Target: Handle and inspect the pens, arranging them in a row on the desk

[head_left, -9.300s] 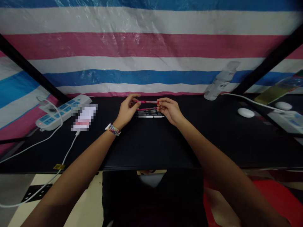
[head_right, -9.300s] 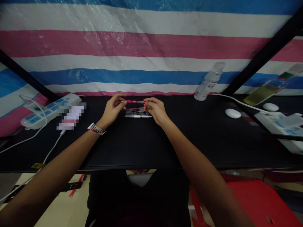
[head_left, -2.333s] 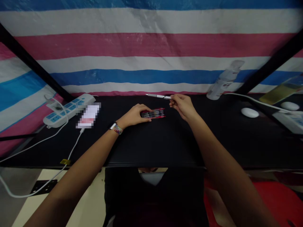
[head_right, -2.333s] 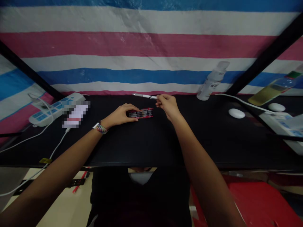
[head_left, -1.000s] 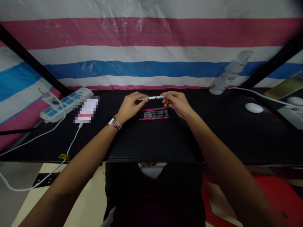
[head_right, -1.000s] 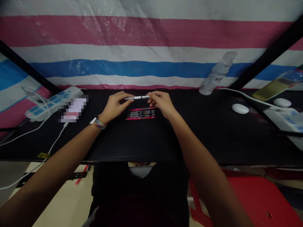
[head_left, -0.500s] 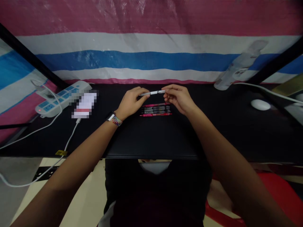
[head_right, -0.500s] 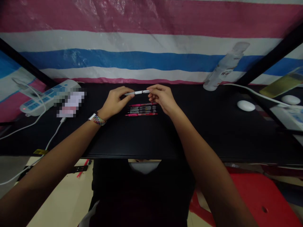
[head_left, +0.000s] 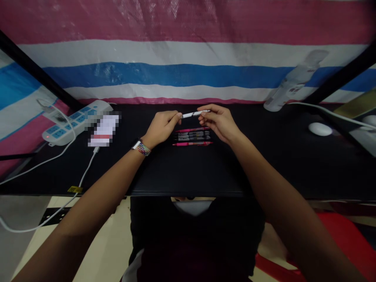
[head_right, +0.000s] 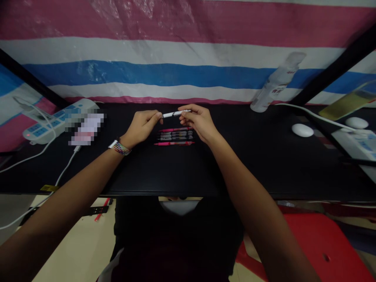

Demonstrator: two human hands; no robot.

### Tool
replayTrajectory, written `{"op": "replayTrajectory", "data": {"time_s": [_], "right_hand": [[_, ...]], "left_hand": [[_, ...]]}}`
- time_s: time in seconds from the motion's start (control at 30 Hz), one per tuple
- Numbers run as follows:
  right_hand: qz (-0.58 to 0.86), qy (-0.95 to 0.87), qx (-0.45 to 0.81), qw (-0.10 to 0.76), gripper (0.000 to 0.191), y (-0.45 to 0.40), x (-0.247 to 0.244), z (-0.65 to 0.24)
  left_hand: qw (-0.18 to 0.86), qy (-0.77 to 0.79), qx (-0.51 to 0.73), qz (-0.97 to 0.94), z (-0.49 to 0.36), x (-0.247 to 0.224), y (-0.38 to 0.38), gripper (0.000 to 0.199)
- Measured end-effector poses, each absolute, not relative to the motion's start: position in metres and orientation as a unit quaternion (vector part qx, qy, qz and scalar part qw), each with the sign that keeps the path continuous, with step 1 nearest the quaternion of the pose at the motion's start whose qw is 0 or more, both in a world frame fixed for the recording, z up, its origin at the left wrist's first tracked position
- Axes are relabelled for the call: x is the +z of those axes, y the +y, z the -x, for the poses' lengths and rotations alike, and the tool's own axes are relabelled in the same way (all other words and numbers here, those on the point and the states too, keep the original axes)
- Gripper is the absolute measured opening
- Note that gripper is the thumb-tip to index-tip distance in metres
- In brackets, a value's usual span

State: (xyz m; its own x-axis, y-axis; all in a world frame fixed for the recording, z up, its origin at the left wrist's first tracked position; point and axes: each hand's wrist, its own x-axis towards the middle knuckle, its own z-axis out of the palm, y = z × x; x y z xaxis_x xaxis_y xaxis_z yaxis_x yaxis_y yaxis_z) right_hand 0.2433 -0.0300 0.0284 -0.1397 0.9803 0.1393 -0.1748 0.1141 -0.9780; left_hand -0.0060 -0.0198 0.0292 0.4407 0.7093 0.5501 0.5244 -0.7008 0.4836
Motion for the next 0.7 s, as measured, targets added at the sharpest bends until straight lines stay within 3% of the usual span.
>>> {"op": "replayTrajectory", "data": {"time_s": [0.2, 0.4, 0.53, 0.7], "right_hand": [[0.38, -0.526, 0.546, 0.53, 0.016, -0.0291, 0.0264, -0.2436], [0.376, -0.523, 0.546, 0.536, 0.015, -0.0286, 0.0248, -0.2428], [0.375, -0.517, 0.547, 0.54, 0.015, -0.0287, 0.0244, -0.242], [0.386, -0.539, 0.544, 0.514, 0.017, -0.032, 0.0237, -0.2381]], "left_hand": [[0.131, 0.377, 0.393, -0.828, 0.0055, 0.0283, -0.021, 0.022], [0.112, 0.354, 0.409, -0.834, 0.0042, 0.032, -0.022, 0.015], [0.114, 0.361, 0.402, -0.834, 0.0035, 0.0338, -0.0216, 0.032], [0.14, 0.371, 0.403, -0.825, 0.0035, 0.0291, -0.0201, 0.018]]}}
